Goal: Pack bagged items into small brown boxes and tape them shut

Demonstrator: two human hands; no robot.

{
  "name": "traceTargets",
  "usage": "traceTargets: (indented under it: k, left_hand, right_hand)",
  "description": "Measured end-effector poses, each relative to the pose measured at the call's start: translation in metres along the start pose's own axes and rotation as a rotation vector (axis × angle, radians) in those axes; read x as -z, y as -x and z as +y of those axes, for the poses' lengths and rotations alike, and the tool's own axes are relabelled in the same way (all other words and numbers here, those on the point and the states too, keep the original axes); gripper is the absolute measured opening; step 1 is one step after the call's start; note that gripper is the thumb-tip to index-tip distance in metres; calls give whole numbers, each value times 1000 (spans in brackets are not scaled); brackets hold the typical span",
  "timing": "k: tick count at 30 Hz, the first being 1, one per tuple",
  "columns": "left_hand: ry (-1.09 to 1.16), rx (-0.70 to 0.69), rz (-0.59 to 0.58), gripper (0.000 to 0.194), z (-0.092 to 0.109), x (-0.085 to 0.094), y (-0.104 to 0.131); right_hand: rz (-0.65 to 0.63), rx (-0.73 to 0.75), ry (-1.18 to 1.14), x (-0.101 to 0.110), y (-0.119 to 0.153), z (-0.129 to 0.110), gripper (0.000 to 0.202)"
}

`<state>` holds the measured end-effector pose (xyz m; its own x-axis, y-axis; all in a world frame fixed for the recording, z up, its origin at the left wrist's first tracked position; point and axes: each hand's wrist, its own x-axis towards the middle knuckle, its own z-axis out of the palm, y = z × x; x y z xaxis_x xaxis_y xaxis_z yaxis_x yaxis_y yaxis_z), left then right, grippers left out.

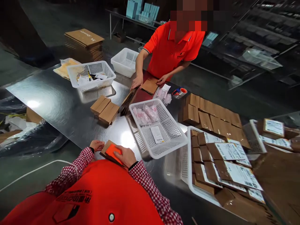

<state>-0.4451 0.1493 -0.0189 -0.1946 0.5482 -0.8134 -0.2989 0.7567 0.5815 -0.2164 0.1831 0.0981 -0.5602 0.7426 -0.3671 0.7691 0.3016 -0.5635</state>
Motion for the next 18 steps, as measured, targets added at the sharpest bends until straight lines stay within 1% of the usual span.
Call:
traceTargets:
  k: [2,4,7,10,12,14,16,18]
  left_hand:
    - [-35,1,4,21,-4,-3,-3]
    - [-68,-19,20,23,-6,-4,-3]
    - [-119,-86,64,22,-8,-6,2]
    - [-139,-161,84,14,-11,-10,14]
    - [-117,-186,66,13,-14,-16,23]
    - [-65,-183,27,13,-17,-26,31]
    - [12,-148,-25,17,-18,-38,38]
    - [101,-79,-91,23,-16,-48,41]
  right_hand:
    - [-22,-4,31,4,2,-1,41]
    - [-34,1,39,5,6,6,42]
    - [-10,19,20,1,13,25,42]
    - [23,92,-80,-4,21,45,42]
    - [41,151,-178,-8,28,60,43]
    - [84,182,-250,-11,38,77,44]
    - [143,185,-286,-16,48,92,44]
    - [191,177,-308,-22,55,102,43]
